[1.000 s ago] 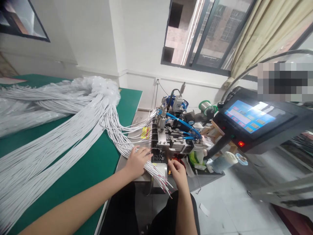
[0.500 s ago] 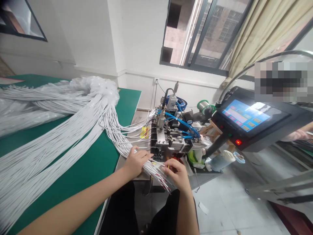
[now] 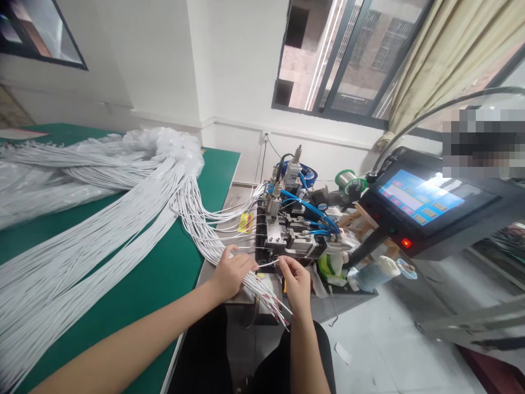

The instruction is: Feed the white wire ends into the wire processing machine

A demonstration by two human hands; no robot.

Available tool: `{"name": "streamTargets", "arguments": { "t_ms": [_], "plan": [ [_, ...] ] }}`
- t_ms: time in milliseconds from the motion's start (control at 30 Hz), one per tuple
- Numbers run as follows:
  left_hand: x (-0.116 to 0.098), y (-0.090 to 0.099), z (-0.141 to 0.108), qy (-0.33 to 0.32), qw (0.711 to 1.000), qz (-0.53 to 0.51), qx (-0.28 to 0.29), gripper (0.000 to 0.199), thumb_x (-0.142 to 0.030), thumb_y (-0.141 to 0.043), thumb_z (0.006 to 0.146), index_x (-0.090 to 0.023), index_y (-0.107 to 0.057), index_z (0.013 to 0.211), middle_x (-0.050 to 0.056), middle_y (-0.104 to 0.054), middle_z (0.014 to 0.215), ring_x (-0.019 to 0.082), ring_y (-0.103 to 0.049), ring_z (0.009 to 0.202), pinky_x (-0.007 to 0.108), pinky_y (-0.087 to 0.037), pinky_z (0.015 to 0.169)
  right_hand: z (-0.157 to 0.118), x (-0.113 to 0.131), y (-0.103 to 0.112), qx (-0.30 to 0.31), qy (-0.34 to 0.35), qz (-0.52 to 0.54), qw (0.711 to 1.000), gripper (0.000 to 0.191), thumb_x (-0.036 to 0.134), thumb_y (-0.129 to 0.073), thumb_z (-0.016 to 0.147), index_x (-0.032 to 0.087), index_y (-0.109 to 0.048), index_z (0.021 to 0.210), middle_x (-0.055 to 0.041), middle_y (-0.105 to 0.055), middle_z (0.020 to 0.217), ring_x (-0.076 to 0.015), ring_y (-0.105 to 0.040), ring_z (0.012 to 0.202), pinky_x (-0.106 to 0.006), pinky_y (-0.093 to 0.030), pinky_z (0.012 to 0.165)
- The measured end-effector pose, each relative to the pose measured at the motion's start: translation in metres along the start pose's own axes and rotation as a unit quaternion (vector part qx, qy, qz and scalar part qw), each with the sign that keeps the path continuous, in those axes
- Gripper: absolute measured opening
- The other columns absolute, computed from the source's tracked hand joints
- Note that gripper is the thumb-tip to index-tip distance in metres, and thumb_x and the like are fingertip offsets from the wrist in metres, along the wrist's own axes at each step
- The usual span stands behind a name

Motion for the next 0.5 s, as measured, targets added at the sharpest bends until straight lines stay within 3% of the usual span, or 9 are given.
{"name": "streamTargets", "arguments": {
  "t_ms": [200,400,500],
  "plan": [
    [-0.001,-0.006,-0.001,-0.012,1.0,0.019,0.013,0.025,-0.019,-0.037,0.093,-0.018,-0.056,0.076,-0.001,-0.058,0.072,0.013,-0.054,0.07,0.038,-0.026,0.091,0.003,-0.012,0.0,0.03,-0.035,0.044,0.998,0.034,0.045,-0.068,0.076,0.016,-0.071,0.092,-0.0055,-0.068,0.078,-0.0156,-0.056,0.065,-0.023,-0.039,0.053],
    [0.002,-0.013,-0.003,-0.012,0.999,0.022,0.029,0.023,-0.016,-0.038,0.091,-0.019,-0.056,0.077,-0.001,-0.058,0.072,0.013,-0.054,0.071,0.039,-0.025,0.092,0.006,-0.019,0.0,0.095,-0.071,0.056,0.991,0.036,0.047,-0.07,0.074,0.015,-0.072,0.091,-0.0038,-0.067,0.073,-0.006,-0.035,0.044,-0.021,-0.023,0.041],
    [0.004,-0.018,-0.005,-0.004,0.999,0.023,0.035,0.021,-0.017,-0.041,0.09,-0.019,-0.057,0.078,-0.002,-0.058,0.073,0.013,-0.054,0.072,0.039,-0.025,0.093,0.007,-0.021,0.001,0.114,-0.087,0.055,0.988,0.036,0.047,-0.071,0.073,0.015,-0.072,0.09,-0.0036,-0.067,0.073,-0.0055,-0.035,0.044,-0.021,-0.023,0.042]
  ]
}}
Point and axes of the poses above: each hand's wrist, its own z-axis towards the middle knuckle, its own y-axis out of the back of the hand, x = y × z, the point moved 8 cm from there along z, towards the middle knuckle
